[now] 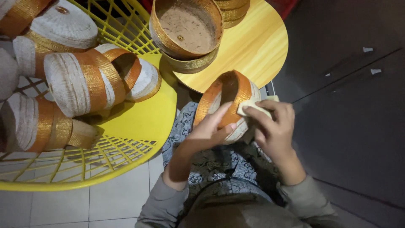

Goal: Wiping and cleaning decorative ceremonial hats using a cloth.

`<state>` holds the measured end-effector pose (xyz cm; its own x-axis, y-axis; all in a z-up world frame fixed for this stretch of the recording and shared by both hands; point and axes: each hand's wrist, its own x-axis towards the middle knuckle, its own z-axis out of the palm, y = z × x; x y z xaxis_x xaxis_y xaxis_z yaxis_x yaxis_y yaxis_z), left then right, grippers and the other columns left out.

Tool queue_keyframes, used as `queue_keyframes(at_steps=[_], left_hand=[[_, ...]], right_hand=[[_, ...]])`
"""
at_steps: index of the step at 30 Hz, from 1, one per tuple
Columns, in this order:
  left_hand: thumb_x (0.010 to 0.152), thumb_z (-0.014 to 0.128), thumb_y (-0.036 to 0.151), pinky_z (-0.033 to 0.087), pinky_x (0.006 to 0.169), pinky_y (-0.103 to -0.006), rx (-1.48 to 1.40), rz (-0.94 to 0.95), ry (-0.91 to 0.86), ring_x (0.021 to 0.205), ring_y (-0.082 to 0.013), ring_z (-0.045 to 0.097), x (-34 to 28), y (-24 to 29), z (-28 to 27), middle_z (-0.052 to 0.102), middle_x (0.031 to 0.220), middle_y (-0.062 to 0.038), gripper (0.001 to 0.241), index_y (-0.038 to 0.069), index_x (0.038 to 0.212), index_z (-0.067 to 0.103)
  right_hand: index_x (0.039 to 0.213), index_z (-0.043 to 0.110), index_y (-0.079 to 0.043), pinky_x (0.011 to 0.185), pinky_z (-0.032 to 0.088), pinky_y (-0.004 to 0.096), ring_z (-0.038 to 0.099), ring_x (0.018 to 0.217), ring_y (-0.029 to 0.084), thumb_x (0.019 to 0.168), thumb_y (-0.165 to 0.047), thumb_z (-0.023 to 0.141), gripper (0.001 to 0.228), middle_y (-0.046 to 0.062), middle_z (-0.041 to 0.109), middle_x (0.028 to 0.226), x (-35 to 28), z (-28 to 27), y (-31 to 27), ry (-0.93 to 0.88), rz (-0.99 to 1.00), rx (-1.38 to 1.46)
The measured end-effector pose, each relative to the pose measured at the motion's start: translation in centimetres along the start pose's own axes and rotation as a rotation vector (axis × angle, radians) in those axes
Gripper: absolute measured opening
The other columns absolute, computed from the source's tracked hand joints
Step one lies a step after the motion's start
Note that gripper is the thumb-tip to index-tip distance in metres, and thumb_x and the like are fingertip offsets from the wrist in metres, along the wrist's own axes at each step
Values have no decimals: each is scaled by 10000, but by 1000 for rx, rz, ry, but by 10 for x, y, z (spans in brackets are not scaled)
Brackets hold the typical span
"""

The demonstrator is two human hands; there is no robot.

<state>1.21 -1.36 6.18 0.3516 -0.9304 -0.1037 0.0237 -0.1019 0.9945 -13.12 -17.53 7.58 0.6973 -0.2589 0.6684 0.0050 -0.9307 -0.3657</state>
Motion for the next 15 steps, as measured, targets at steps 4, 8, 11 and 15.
queue_keyframes(at_steps=[4, 8, 11, 15], left_hand=[[1012, 610, 243, 546, 924, -294, -80, 42, -73, 1119, -120, 620, -10, 0, -1, 628, 1325, -121, 658, 6, 1569, 351], [995, 664, 234, 520, 952, -285, -197, -36, -150, 1118, -118, 596, -15, 3, 5, 625, 1297, -108, 701, 12, 1579, 345], [998, 674, 200, 498, 1032, -284, -414, 4, -162, 1204, -113, 588, -20, 26, 7, 603, 1365, -91, 676, -2, 1563, 363], [961, 677, 126, 571, 965, -340, -325, -59, -20, 1101, -169, 676, 6, -3, 4, 664, 1249, -134, 583, -8, 1452, 392]], right_hand=[[1154, 775, -184, 904, 462, 394, 554, 1036, 278, 812, 35, 752, 407, 71, 638, 1106, 0, -3, 14, 33, 49, -40], [1194, 781, -173, 881, 491, 342, 548, 1081, 259, 922, -8, 771, 318, 79, 620, 1131, 3, -9, 20, 54, 127, -20], [1151, 781, -186, 833, 483, 328, 544, 1047, 258, 932, -65, 809, 252, 81, 624, 1117, 1, 0, 28, 76, 97, -15], [1117, 779, -199, 831, 461, 388, 547, 987, 265, 852, -120, 828, 280, 77, 645, 1092, -3, 10, 18, 39, -19, -25]])
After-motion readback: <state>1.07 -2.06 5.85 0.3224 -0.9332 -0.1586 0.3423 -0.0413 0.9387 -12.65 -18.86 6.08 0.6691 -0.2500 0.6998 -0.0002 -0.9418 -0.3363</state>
